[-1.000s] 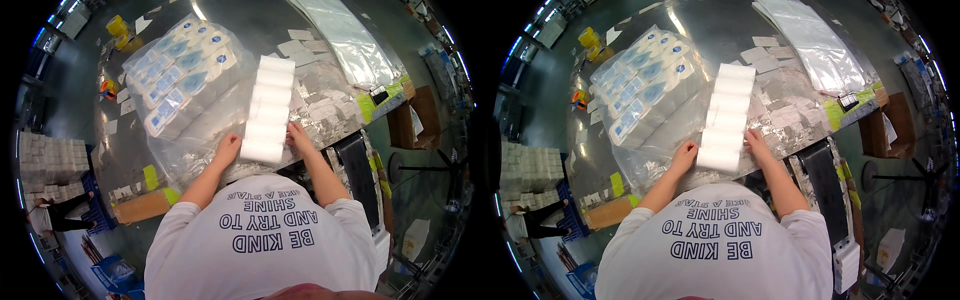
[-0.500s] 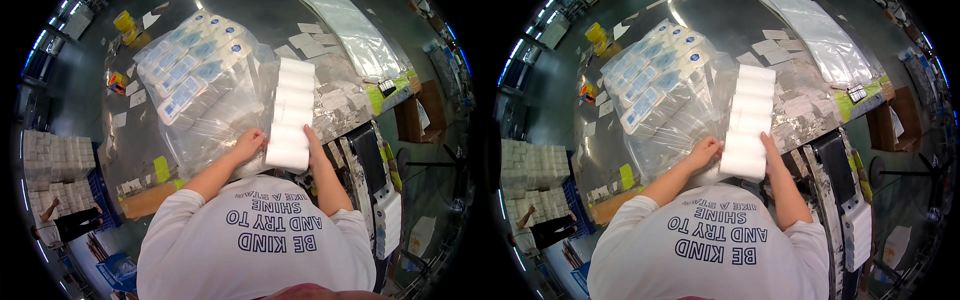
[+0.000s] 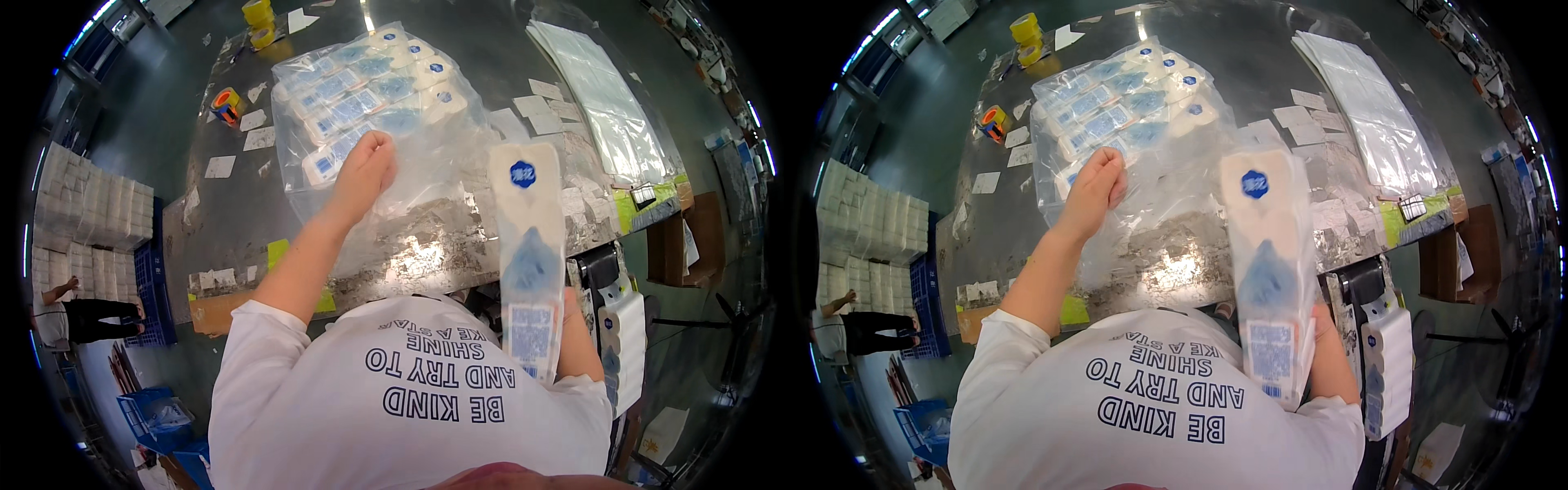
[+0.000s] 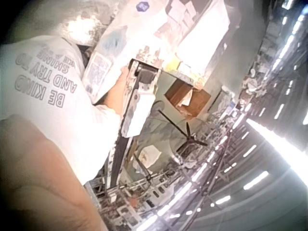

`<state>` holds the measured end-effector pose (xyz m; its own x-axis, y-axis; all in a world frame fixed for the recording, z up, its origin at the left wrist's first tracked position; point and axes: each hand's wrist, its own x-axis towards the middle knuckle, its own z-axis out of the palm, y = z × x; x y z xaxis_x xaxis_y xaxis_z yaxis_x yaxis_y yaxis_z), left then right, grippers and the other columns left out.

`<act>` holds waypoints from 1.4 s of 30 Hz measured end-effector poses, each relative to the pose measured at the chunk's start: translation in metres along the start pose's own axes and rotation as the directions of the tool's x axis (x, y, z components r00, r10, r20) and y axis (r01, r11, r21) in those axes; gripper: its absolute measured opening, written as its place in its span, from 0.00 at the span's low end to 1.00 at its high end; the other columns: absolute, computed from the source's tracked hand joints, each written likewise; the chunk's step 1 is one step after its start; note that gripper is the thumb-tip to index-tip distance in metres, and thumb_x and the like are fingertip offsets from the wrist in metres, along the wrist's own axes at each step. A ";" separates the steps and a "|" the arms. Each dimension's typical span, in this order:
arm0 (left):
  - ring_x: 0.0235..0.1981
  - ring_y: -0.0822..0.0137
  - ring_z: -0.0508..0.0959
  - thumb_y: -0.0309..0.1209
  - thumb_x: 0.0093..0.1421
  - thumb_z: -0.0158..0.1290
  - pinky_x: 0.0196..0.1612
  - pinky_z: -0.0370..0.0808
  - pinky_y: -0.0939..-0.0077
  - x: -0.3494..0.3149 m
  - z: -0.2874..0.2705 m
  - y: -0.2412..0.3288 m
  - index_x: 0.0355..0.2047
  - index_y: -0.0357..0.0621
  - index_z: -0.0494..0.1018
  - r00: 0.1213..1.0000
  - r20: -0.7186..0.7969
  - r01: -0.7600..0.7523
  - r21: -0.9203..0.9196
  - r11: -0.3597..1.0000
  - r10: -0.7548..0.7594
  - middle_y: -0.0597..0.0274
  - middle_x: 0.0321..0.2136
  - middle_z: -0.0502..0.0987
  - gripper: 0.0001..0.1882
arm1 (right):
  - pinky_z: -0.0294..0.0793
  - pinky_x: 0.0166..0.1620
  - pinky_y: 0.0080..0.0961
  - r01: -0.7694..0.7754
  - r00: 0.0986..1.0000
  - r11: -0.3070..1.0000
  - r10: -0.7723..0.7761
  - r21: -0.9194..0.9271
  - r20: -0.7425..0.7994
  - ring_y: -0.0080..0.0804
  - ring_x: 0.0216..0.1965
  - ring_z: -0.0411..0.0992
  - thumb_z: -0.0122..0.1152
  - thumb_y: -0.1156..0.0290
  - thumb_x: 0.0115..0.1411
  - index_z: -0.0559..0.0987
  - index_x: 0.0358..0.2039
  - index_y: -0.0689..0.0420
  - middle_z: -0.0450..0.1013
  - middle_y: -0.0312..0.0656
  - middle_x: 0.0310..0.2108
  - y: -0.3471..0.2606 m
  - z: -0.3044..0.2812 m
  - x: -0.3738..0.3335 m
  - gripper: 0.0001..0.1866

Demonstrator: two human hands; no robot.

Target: The person places sanitary pads into a large plastic bag, then uses a heating tool to seal the bag and moves the packaged items aside.

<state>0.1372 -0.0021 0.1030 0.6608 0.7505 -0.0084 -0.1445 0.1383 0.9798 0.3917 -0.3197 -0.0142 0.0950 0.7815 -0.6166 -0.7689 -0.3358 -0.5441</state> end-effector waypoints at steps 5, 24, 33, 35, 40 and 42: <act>0.21 0.83 0.60 0.33 0.66 0.45 0.23 0.56 0.87 -0.026 0.033 0.035 0.36 0.46 0.65 0.936 0.315 0.191 -0.075 0.979 -0.159 0.75 0.20 0.63 0.05 | 0.76 0.48 0.42 -0.278 0.943 0.951 0.297 -0.139 0.148 0.48 0.42 0.75 0.53 0.45 0.52 0.69 0.55 0.61 0.74 0.52 0.44 0.034 0.043 0.043 0.37; 0.27 0.61 0.75 0.32 0.60 0.52 0.32 0.70 0.69 -0.071 0.033 0.024 0.38 0.46 0.75 0.980 0.139 0.030 0.592 0.805 -0.140 0.62 0.26 0.76 0.08 | 0.75 0.47 0.37 0.075 0.986 0.953 -0.115 0.293 0.122 0.42 0.44 0.73 0.48 0.39 0.60 0.69 0.54 0.58 0.72 0.51 0.45 0.036 0.091 0.135 0.36; 0.30 0.62 0.76 0.35 0.62 0.50 0.34 0.71 0.71 -0.051 0.053 -0.029 0.39 0.45 0.75 0.866 0.432 -0.097 0.640 0.762 -0.253 0.56 0.29 0.78 0.10 | 0.71 0.50 0.31 0.496 0.848 0.510 -0.112 -0.703 0.518 0.33 0.48 0.72 0.54 0.63 0.62 0.69 0.57 0.63 0.73 0.45 0.47 -0.011 0.154 0.144 0.26; 0.29 0.65 0.76 0.35 0.62 0.50 0.33 0.71 0.71 -0.038 0.025 -0.078 0.39 0.43 0.75 0.924 0.281 0.000 0.677 0.736 -0.258 0.58 0.28 0.78 0.11 | 0.72 0.48 0.29 0.156 0.983 0.692 -0.039 -0.705 0.179 0.31 0.45 0.73 0.54 0.65 0.61 0.70 0.56 0.61 0.76 0.43 0.43 -0.020 0.112 0.148 0.24; 0.28 0.63 0.76 0.34 0.63 0.48 0.34 0.71 0.70 -0.017 -0.015 -0.133 0.38 0.41 0.75 0.959 0.038 0.150 0.773 0.617 -0.280 0.56 0.27 0.78 0.11 | 0.72 0.43 0.26 0.240 0.747 0.586 -0.621 -0.774 -0.239 0.32 0.38 0.74 0.54 0.65 0.59 0.75 0.48 0.61 0.78 0.43 0.38 -0.133 -0.047 0.084 0.19; 0.28 0.63 0.76 0.33 0.63 0.48 0.34 0.71 0.70 0.003 -0.007 -0.140 0.38 0.41 0.75 0.967 0.023 0.152 0.744 0.650 -0.252 0.56 0.27 0.78 0.10 | 0.71 0.47 0.33 0.023 0.335 0.247 -0.915 -0.969 -0.225 0.43 0.42 0.74 0.55 0.62 0.57 0.76 0.46 0.62 0.77 0.49 0.39 -0.177 -0.114 0.051 0.20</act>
<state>0.1542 -0.0151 -0.0357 0.6927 0.6763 -0.2503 0.5543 -0.2773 0.7847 0.6042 -0.2808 -0.0141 0.8776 0.4508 0.1630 0.4249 -0.5741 -0.6999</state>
